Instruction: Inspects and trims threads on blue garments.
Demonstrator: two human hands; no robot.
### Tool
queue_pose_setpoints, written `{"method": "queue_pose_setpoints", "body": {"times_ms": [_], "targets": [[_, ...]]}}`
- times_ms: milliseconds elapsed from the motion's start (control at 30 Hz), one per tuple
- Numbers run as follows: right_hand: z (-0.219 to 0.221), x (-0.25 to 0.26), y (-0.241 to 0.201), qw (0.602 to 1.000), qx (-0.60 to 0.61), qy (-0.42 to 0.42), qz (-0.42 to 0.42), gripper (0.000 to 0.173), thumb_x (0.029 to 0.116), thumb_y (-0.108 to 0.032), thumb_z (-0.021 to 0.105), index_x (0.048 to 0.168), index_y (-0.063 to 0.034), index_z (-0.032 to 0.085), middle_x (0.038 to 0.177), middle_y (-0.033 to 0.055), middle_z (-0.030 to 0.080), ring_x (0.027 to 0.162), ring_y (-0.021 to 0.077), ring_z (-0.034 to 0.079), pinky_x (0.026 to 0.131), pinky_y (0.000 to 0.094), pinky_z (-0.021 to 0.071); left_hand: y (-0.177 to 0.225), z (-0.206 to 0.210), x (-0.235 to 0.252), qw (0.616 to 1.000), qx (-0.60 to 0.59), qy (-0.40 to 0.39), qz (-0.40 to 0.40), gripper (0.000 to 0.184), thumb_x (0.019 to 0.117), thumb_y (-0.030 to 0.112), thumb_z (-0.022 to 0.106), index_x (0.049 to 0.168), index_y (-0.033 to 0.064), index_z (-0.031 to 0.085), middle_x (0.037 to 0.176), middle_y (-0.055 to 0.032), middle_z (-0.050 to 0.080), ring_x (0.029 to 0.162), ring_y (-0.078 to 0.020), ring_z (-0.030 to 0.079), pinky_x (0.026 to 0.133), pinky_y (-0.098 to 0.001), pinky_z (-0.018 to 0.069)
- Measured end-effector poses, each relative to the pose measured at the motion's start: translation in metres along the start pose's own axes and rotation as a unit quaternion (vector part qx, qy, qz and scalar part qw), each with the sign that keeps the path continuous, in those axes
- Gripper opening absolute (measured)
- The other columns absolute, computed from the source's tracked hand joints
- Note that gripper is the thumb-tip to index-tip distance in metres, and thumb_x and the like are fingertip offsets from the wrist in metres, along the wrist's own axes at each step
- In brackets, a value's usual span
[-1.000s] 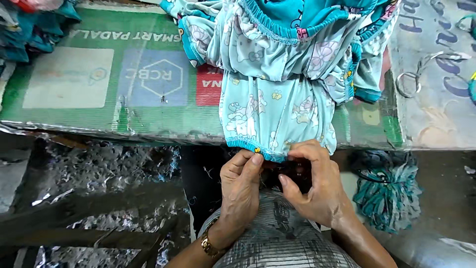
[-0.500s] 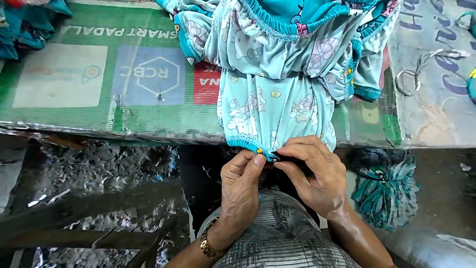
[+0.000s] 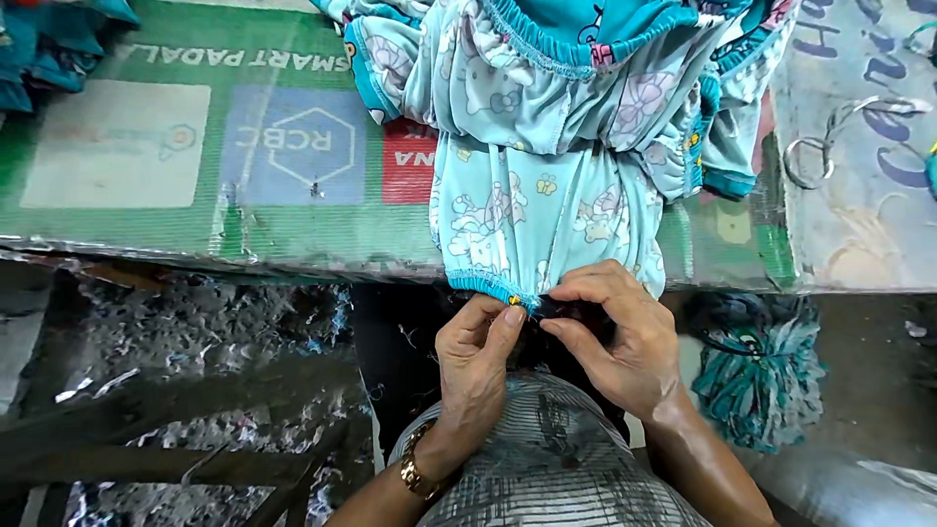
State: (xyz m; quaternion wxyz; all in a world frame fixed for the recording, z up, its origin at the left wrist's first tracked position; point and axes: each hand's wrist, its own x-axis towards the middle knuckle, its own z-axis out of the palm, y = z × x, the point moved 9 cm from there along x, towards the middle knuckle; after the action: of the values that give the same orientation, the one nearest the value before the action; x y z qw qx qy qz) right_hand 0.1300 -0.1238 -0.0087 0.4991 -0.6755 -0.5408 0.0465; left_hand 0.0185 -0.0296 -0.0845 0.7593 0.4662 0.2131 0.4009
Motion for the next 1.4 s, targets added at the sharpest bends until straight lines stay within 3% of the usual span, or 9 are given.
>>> {"method": "queue_pose_setpoints", "body": {"times_ms": [267, 400, 600, 967, 1267, 1400], "targets": [[0.003, 0.003, 0.002, 1.0, -0.002, -0.004, -0.004, 0.011, 0.0985, -0.016, 0.069, 0.102, -0.005, 0.07, 0.098, 0.0024, 0.07, 0.094, 0.0029, 0.066, 0.081, 0.0151, 0.0549, 0.002, 0.002, -0.001, 0.999, 0.027, -0.013, 0.03, 0.01, 0.0999, 0.017, 0.065, 0.096, 0.0141, 0.073, 0.091, 0.0055, 0.073, 0.087, -0.003, 0.069, 0.083, -0.0243, 0.0578], [-0.001, 0.001, 0.008, 0.997, 0.072, -0.023, 0.032, 0.016, 0.0974, -0.017, 0.07, 0.108, -0.0054, 0.067, 0.104, 0.0008, 0.067, 0.09, -0.0001, 0.064, 0.076, 0.0127, 0.0555, 0.0, 0.001, -0.002, 1.0, -0.009, -0.011, 0.001, 0.011, 0.0994, 0.016, 0.065, 0.095, 0.0112, 0.074, 0.091, 0.0016, 0.073, 0.086, -0.0069, 0.07, 0.086, -0.028, 0.0583], [-0.003, -0.006, -0.008, 0.998, -0.064, -0.011, -0.024, 0.019, 0.0985, -0.023, 0.07, 0.108, -0.0072, 0.068, 0.105, 0.0044, 0.069, 0.098, 0.004, 0.065, 0.082, 0.0148, 0.0534, 0.01, 0.003, -0.001, 1.0, -0.012, -0.005, 0.004, 0.011, 0.0988, 0.015, 0.066, 0.094, 0.01, 0.075, 0.09, 0.0, 0.074, 0.086, -0.0075, 0.07, 0.085, -0.0284, 0.0588], [0.001, -0.003, -0.003, 0.998, -0.059, 0.021, -0.019, 0.015, 0.0988, -0.019, 0.069, 0.105, -0.0056, 0.069, 0.102, 0.0044, 0.07, 0.096, 0.0042, 0.066, 0.082, 0.0158, 0.0546, 0.012, 0.003, -0.001, 0.996, 0.064, -0.014, 0.066, 0.011, 0.0998, 0.014, 0.064, 0.095, 0.011, 0.074, 0.091, 0.005, 0.073, 0.086, -0.0027, 0.068, 0.08, -0.0221, 0.0578], [0.002, -0.001, 0.005, 1.0, 0.008, 0.028, -0.004, 0.011, 0.0983, -0.015, 0.069, 0.101, -0.0044, 0.069, 0.099, 0.0028, 0.07, 0.094, 0.0029, 0.067, 0.082, 0.0153, 0.0562, 0.002, 0.001, 0.003, 0.999, 0.042, -0.018, 0.031, 0.01, 0.0991, 0.016, 0.066, 0.094, 0.0133, 0.074, 0.09, 0.0052, 0.073, 0.084, -0.0032, 0.069, 0.081, -0.0237, 0.0583], [0.001, -0.005, 0.006, 1.0, -0.016, 0.013, 0.008, 0.023, 0.0954, -0.021, 0.073, 0.111, -0.008, 0.064, 0.104, 0.0023, 0.066, 0.092, 0.0024, 0.064, 0.077, 0.0145, 0.0549, -0.008, 0.001, 0.003, 0.998, -0.051, -0.017, -0.026, 0.01, 0.0979, 0.017, 0.068, 0.094, 0.0123, 0.075, 0.092, -0.0003, 0.075, 0.088, -0.0078, 0.071, 0.085, -0.0287, 0.0592]]}}
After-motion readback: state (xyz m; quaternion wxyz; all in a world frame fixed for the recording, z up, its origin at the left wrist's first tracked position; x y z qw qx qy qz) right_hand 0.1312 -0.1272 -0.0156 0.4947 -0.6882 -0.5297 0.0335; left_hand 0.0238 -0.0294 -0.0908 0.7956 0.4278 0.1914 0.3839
